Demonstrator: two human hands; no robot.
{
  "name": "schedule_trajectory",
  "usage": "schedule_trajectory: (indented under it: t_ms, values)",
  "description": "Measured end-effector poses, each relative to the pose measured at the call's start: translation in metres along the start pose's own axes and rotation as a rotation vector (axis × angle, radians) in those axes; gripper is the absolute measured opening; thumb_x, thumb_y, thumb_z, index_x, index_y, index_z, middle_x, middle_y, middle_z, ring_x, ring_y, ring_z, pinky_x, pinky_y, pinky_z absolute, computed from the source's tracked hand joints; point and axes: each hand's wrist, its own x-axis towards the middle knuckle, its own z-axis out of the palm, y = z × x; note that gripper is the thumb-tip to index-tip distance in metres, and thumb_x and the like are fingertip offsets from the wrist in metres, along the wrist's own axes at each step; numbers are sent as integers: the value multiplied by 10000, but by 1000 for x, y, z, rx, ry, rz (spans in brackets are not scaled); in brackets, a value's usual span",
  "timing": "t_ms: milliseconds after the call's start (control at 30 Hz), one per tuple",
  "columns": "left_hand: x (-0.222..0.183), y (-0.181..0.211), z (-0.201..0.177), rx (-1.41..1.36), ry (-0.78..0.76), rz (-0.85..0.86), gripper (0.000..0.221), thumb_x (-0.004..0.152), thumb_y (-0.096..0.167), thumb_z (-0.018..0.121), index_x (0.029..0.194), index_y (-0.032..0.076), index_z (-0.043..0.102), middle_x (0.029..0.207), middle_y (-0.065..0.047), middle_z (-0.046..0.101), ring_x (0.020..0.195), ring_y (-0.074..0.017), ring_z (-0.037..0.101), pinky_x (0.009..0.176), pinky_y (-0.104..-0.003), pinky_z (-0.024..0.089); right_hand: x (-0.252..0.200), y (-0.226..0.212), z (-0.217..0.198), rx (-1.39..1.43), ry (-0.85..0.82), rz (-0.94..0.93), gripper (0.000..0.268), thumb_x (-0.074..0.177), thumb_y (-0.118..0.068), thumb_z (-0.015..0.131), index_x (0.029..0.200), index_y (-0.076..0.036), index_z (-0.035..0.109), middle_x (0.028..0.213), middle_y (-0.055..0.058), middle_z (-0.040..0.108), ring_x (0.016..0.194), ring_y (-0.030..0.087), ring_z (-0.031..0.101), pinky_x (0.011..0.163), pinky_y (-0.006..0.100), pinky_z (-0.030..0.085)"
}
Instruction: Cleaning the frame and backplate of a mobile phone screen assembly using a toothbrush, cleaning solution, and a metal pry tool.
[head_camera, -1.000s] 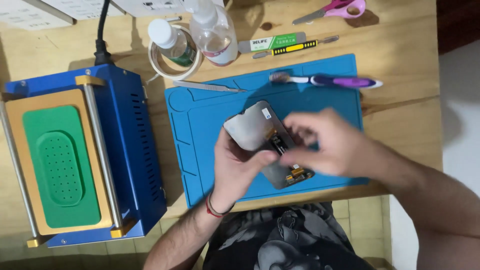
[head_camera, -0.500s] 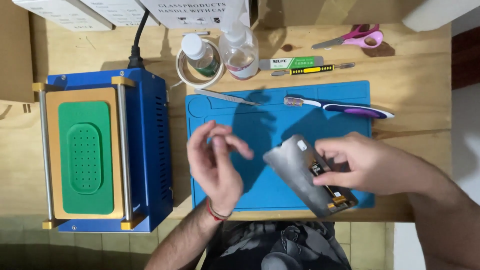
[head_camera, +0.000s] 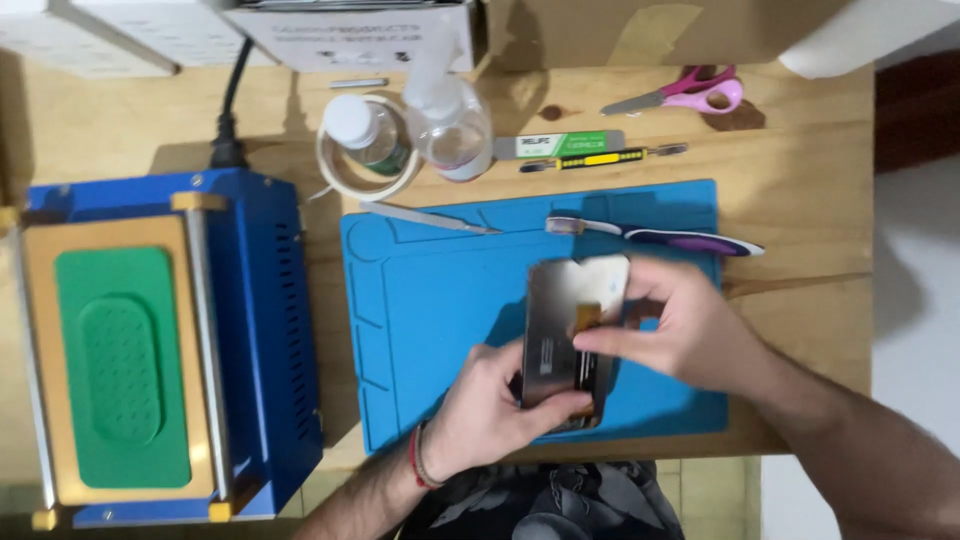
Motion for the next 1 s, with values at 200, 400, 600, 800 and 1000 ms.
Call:
schedule_trajectory:
  t_ms: [200, 400, 600, 800, 1000]
  values:
    - [5, 8, -5, -81, -218, -26, 242, 915, 216, 917, 926, 106, 701, 719, 34, 691, 584, -93, 571, 525, -294, 464, 5, 18, -50, -61, 631, -208, 188, 1101, 63, 801, 975, -22, 690, 901, 122, 744, 779, 184, 784, 710, 256, 658]
    - [11, 6, -2, -189, -106, 43, 243, 926, 187, 911, 1023, 72, 720, 813, 45, 736, 679, -77, 654, 597, -263, 541, 4, 3, -49, -273, 468, -517, 154, 1193, 69, 559, 1279, 98, 684, 1229, 257, 789, 988, 262, 824, 761, 252, 646]
    - [8, 4, -3, -187, -74, 27, 176, 1021, 228, 811, 1055, 83, 717, 657, 92, 496, 644, -64, 438, 600, -272, 441, 6, -17, -30, -216, 318, -494, 348, 1184, 85, 398, 1141, 43, 740, 1625, 316, 549, 1260, 361, 756, 1031, 411, 669]
    - [12, 15, -8, 12, -216, 133, 224, 1047, 278, 748, 957, 98, 647, 700, 19, 458, 611, -193, 363, 575, -346, 343, 0, -24, -16, -262, 22, -314, 786, 753, -268, 994, 1422, -53, 640, 1419, 102, 755, 1252, 226, 751, 1065, 365, 581]
    - [8, 4, 0, 192, -321, 172, 322, 1066, 189, 704, 820, 116, 509, 559, 27, 425, 448, -207, 397, 493, -399, 319, -2, -5, 2, -619, 207, -562, 424, 759, -439, 1049, 865, -177, 733, 734, -21, 714, 666, 188, 659, 741, 398, 479]
